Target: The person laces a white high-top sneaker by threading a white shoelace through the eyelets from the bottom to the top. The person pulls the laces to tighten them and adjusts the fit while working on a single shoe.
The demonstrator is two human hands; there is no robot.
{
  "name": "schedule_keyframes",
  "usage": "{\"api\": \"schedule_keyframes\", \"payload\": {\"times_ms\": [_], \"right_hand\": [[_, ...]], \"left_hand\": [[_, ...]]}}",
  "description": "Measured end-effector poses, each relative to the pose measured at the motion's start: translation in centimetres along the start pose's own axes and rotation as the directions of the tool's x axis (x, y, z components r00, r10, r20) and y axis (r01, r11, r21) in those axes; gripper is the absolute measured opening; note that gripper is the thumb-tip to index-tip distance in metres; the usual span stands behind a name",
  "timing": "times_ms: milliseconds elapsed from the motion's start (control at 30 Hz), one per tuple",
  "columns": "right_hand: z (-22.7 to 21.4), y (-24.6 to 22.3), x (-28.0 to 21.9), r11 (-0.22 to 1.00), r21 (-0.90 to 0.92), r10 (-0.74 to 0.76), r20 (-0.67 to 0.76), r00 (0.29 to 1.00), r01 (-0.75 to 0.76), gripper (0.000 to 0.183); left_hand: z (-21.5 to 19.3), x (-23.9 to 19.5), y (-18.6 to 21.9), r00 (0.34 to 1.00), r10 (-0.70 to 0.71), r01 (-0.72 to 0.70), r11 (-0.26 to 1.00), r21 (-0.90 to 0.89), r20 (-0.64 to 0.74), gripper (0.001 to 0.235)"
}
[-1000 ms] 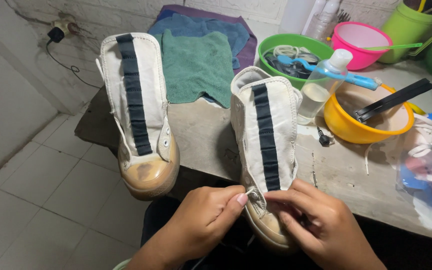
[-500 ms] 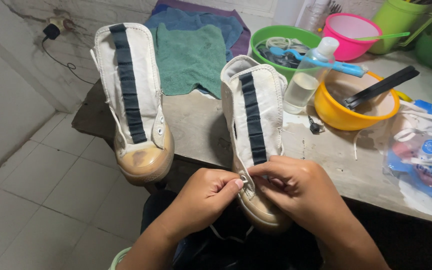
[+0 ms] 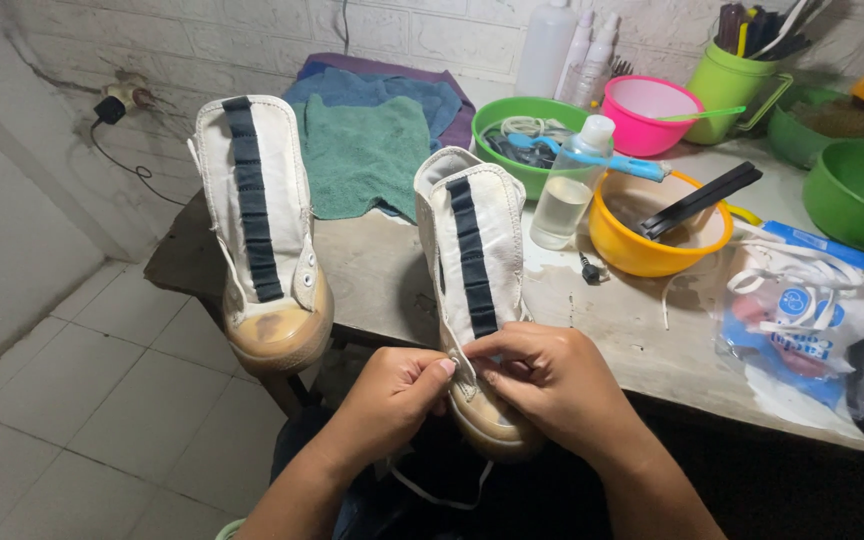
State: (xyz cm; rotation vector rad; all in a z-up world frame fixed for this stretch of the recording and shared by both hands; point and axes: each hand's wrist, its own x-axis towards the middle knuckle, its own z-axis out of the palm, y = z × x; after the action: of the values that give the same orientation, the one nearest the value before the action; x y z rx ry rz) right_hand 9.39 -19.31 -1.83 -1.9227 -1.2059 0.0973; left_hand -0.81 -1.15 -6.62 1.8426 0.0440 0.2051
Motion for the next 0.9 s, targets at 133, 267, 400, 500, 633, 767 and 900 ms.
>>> {"api": "schedule_keyframes", "payload": {"times_ms": [133, 267, 400, 500, 633, 767, 900], "right_hand": [[0.1, -0.6, -0.1, 1.000, 0.020, 0.022, -0.008, 1.000, -0.022, 0.018], [0.2, -0.5, -0.1, 1.000, -0.017, 0.004, 0.009, 1.000, -0.004, 0.016], [0.2, 0.0, 0.1, 0.999, -0.038, -0.009, 0.033, 0.999, 0.010, 0.019], [0.0, 0.3, 0.4, 0.998, -0.066, 0.012, 0.057, 0.998, -0.009, 0.017], [-0.2, 0.1, 0.5, 0.996, -0.090, 0.035, 0.086, 0.996, -0.027, 0.014], [-0.3, 0.0, 0.5, 0.984, -0.173, 0.070, 0.107, 0.992, -0.051, 0.009], [-0.3, 0.5, 0.2, 0.968, -0.223, 0.141, 0.120, 0.983, -0.112, 0.026]], "left_hand": [[-0.1, -0.2, 0.9, 0.997, 0.071, -0.068, 0.986, 0.153, -0.016, 0.044], [-0.6, -0.6, 1.9, 0.996, 0.079, -0.088, 0.922, 0.377, 0.039, 0.045], [-0.8, -0.5, 2.3, 0.983, 0.179, -0.177, 0.852, 0.492, 0.044, 0.046], [-0.9, -0.1, 2.0, 0.972, 0.227, -0.223, 0.808, 0.545, 0.062, 0.046], [-0.6, -0.3, 2.1, 0.956, 0.288, -0.252, 0.738, 0.626, 0.046, 0.041], [-0.1, -0.4, 2.0, 0.921, 0.376, -0.210, 0.697, 0.685, -0.100, 0.039], [0.9, -0.3, 1.8, 0.848, 0.461, -0.207, 0.743, 0.636, -0.262, 0.073]]}}
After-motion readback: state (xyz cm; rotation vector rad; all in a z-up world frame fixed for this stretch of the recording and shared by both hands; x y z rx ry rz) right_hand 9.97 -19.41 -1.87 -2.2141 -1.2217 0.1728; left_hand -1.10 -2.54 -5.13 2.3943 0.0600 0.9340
